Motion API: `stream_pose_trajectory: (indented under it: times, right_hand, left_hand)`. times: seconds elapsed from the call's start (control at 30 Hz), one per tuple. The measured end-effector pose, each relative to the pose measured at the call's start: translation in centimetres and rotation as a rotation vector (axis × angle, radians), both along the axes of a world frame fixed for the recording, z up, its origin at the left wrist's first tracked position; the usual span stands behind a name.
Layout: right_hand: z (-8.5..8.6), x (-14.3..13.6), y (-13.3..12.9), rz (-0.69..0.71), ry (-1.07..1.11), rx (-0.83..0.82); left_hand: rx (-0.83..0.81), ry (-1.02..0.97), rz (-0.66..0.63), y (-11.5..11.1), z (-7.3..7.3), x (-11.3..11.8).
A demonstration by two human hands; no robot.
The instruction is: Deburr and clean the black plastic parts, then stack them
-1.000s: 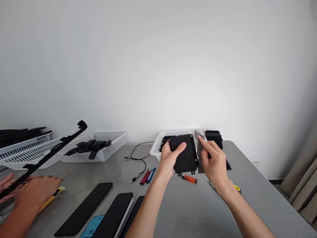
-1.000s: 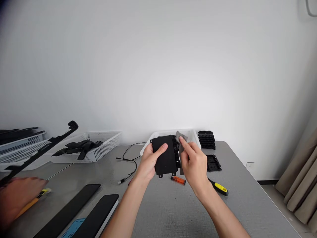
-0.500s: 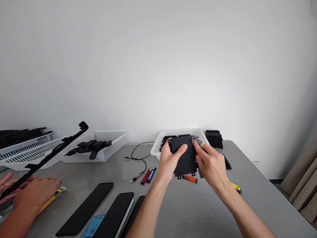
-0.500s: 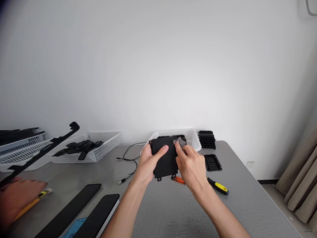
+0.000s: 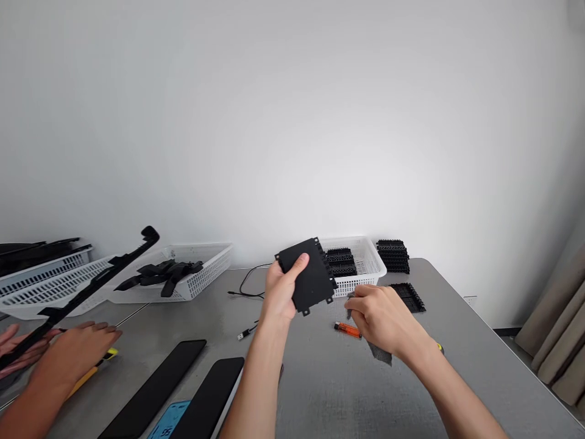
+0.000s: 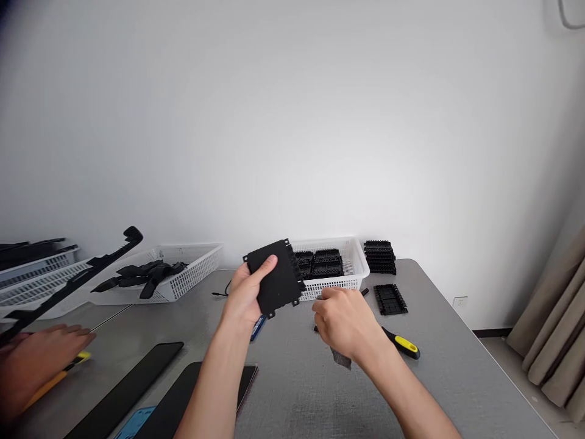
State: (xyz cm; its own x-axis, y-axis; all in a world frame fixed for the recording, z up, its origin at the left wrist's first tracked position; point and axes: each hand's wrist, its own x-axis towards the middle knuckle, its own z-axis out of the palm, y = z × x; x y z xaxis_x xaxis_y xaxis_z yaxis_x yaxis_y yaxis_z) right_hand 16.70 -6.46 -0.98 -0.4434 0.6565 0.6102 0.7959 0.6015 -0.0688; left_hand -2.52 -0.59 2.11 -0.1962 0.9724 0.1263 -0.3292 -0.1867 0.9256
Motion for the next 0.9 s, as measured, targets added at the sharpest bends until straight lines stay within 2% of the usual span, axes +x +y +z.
stream_pose_trajectory:
  times: [0.1, 0.2, 0.3, 0.4, 0.47, 0.57, 0.8, 0.9]
  right_hand:
    - [0.2, 1.3, 0.6, -0.051, 0.199, -0.020]
    - [0.2, 1.8, 1.1, -0.119, 0.393, 0.131]
    - [-0.2, 0.8, 1.5, -0.104, 0.390, 0.207]
    - [-0.9, -0.5, 1.8, -0.135, 0.316, 0.202]
    - [-1.2, -0.9, 2.0, -0.125, 0.314, 0.164]
    - [-1.2, -0.8, 1.9, -0.038, 0.351, 0.057]
    - [0.3, 1.0, 0.5, 0.144, 0.205, -0.226]
    - [0.9, 2.2, 0.4, 0.212, 0.235, -0.328]
  left_hand:
    - [-0.007, 0.044, -0.016, 0.1, 0.1, -0.6]
    - [-0.012, 0.098, -0.089, -0.1, 0.0, 0.0]
    - [0.021, 0.140, -0.190, -0.5, -0.3, 1.2]
    - [0.044, 0.137, -0.239, -0.7, -0.6, 2.0]
    - [0.038, 0.123, -0.250, -0.7, -0.7, 2.1]
    - [0.029, 0.092, -0.232, -0.5, -0.8, 1.9]
    - [0.000, 0.038, -0.133, 0.8, -0.9, 0.8]
    - [-0.012, 0.042, -0.088, 1.1, -0.8, 0.3]
